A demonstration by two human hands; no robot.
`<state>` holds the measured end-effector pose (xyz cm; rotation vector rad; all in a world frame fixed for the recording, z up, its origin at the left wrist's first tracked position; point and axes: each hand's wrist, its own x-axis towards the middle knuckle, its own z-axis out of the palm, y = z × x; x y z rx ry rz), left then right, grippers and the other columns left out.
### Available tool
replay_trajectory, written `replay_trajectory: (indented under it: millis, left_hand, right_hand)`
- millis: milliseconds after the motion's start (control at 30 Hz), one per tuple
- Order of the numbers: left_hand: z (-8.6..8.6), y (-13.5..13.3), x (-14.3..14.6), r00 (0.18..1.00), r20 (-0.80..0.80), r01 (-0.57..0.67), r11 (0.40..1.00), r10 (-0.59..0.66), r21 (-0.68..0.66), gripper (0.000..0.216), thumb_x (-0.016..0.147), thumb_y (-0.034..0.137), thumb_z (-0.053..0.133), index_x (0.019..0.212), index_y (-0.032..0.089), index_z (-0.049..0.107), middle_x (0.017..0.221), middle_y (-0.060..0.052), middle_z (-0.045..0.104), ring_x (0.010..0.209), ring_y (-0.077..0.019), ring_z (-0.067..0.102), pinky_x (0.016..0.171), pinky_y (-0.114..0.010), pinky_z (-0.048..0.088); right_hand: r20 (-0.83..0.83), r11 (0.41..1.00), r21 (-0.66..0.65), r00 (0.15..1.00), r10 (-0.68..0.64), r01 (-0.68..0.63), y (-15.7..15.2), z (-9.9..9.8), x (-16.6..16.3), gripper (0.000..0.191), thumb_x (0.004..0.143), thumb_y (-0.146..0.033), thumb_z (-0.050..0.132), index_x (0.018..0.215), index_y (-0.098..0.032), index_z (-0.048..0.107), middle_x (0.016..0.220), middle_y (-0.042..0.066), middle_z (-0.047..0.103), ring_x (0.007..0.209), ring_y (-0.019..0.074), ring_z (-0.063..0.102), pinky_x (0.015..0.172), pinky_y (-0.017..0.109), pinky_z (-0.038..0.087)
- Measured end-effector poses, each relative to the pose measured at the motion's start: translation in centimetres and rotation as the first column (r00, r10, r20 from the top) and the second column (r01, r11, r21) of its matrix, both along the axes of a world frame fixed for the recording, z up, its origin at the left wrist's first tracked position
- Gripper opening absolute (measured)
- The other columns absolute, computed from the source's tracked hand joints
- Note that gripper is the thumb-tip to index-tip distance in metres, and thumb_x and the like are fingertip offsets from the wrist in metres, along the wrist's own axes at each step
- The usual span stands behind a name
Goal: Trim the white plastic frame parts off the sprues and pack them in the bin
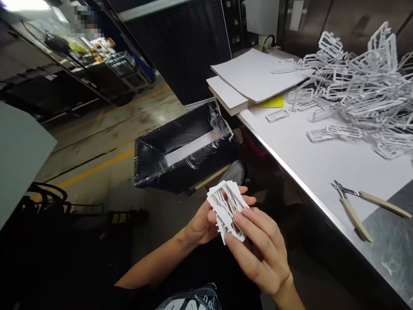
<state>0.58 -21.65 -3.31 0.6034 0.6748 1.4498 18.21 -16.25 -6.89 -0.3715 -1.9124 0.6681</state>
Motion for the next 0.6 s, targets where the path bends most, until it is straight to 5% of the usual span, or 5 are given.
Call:
replay_trajectory:
  millis: [100,167,333,433,600]
  left_hand:
    - [-0.1,0.5,-0.8,1.0,0.013,0.013,0.999,-0.013,0.033,0.071,0.084,0.055,0.084,0.145,0.024,0.064,0.144,-0.014,0.068,0.13,-0.0307,0.069,0.111,-0.041,0.057]
    - [-0.2,1.1,-1.5,1.0,0.0,0.013,0.999,-0.013,0.045,0.071,0.085,0.054,0.083,0.146,0.024,0.063,0.143,-0.014,0.069,0.128,-0.0292,0.07,0.111,-0.04,0.057]
    - [-0.3,2.5,-4.5,0.976,-0.191,-0.102,0.995,0.103,0.014,0.072,0.081,0.043,0.09,0.144,0.023,0.062,0.121,-0.011,0.075,0.106,-0.0228,0.075,0.093,-0.032,0.061]
    - [-0.1,3.0,-7.6,0.95,-0.295,-0.139,0.985,0.103,-0.102,0.073,0.078,0.045,0.092,0.14,0.019,0.062,0.109,-0.009,0.074,0.092,-0.017,0.073,0.08,-0.025,0.057]
    - [-0.5,3.7,-14.3,0.964,-0.258,-0.117,0.974,0.064,-0.195,0.066,0.072,0.05,0.095,0.122,0.017,0.067,0.109,-0.007,0.072,0.092,-0.0129,0.068,0.083,-0.025,0.053]
  right_hand:
    - [0.051,0.979,0.206,0.999,-0.011,0.0,0.6,1.8,-0.9,0.057,0.088,0.002,0.077,0.14,-0.022,0.068,0.149,0.009,0.064,0.129,0.0346,0.067,0.102,0.056,0.065]
    - [0.093,0.98,0.195,0.995,0.021,-0.039,1.3,2.5,-1.5,0.059,0.087,0.0,0.079,0.142,-0.021,0.067,0.15,0.009,0.062,0.131,0.0343,0.065,0.104,0.057,0.064]
    - [0.041,0.984,-0.104,0.988,0.151,-0.146,2.9,2.9,-3.7,0.062,0.088,-0.004,0.082,0.143,-0.027,0.065,0.126,0.007,0.074,0.116,0.0286,0.072,0.097,0.049,0.067]
    - [0.065,0.926,-0.334,0.976,0.209,-0.176,4.2,2.3,-6.2,0.052,0.091,-0.018,0.083,0.14,-0.027,0.067,0.113,0.005,0.077,0.099,0.025,0.077,0.088,0.039,0.07]
    - [0.085,0.823,-0.514,0.94,0.33,-0.242,6.8,1.0,-12.8,0.046,0.086,-0.03,0.089,0.129,-0.026,0.072,0.103,0.004,0.08,0.087,0.0214,0.08,0.085,0.027,0.069]
